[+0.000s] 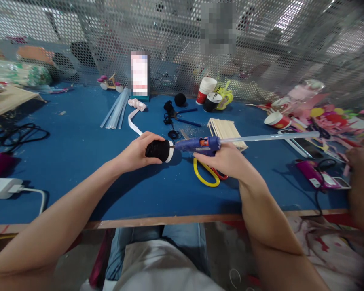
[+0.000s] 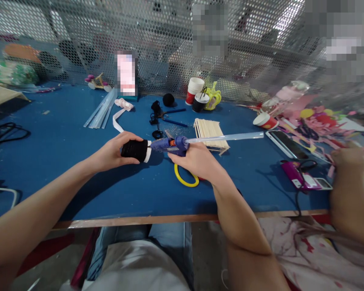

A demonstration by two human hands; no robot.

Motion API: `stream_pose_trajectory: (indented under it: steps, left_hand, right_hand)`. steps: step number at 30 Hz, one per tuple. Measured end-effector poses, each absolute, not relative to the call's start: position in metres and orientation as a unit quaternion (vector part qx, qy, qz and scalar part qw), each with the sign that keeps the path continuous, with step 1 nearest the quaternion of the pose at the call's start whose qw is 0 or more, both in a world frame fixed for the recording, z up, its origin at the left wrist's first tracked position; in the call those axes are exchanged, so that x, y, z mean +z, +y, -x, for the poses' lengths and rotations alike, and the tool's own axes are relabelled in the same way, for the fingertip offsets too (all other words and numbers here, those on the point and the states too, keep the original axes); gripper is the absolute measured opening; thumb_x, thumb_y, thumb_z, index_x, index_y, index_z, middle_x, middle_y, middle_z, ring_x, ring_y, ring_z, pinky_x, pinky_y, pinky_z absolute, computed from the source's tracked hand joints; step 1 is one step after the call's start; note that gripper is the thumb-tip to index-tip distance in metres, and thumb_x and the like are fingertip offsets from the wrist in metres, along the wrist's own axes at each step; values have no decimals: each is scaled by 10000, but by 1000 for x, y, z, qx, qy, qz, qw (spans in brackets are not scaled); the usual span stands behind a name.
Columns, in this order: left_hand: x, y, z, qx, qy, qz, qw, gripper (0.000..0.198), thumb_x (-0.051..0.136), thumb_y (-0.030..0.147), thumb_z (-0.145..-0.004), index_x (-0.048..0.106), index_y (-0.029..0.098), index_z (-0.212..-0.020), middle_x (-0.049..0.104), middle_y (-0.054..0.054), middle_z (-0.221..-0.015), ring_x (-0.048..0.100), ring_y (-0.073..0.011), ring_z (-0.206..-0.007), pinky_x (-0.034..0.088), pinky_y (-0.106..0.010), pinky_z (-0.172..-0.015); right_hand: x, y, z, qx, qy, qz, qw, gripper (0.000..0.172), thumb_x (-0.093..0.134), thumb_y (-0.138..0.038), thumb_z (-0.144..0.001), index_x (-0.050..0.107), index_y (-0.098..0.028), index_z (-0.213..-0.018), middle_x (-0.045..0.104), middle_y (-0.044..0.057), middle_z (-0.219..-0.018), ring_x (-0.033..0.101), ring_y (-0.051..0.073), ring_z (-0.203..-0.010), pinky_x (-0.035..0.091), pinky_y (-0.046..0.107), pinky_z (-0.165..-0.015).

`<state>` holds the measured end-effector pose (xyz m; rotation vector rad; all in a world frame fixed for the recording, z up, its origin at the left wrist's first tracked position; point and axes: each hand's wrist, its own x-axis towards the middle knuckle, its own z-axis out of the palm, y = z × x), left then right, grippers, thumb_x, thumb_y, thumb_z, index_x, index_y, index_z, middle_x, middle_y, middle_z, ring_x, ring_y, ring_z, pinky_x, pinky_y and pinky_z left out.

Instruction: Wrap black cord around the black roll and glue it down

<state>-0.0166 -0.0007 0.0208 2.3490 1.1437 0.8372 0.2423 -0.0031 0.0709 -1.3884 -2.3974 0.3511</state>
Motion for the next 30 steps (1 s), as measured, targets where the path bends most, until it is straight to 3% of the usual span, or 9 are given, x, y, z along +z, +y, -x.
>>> stream_pose_trajectory:
  steps: [9, 15, 30]
  left_hand:
    - [22, -2, 16, 298, 394, -848, 191, 506, 678, 313, -692, 464, 193, -1135, 509, -86, -1094, 486, -225, -1049, 414, -374, -902]
    - [22, -1, 16, 299, 390, -849, 193, 499, 676, 308, -694, 463, 201, -1132, 505, -83, -1098, 485, -228, -1052, 418, -374, -896]
    - [23, -3, 15, 288, 376, -860, 192, 492, 669, 263, -694, 459, 209, -1136, 481, -90, -1131, 475, -235, -1077, 406, -389, -924]
  right_hand:
    - [67, 3, -244, 148, -828, 505, 193, 252, 545, -392, -748, 534, -177, -617, 612, 24, -652, 539, 154, -613, 385, 274, -567]
    - [70, -1, -246, 144, -840, 493, 175, 262, 545, -383, -747, 516, -186, -576, 537, -5, -530, 498, 137, -534, 363, 267, -527]
    - [67, 6, -242, 174, -830, 488, 209, 287, 548, -363, -743, 456, -189, -534, 491, -26, -495, 444, 104, -472, 354, 257, -484]
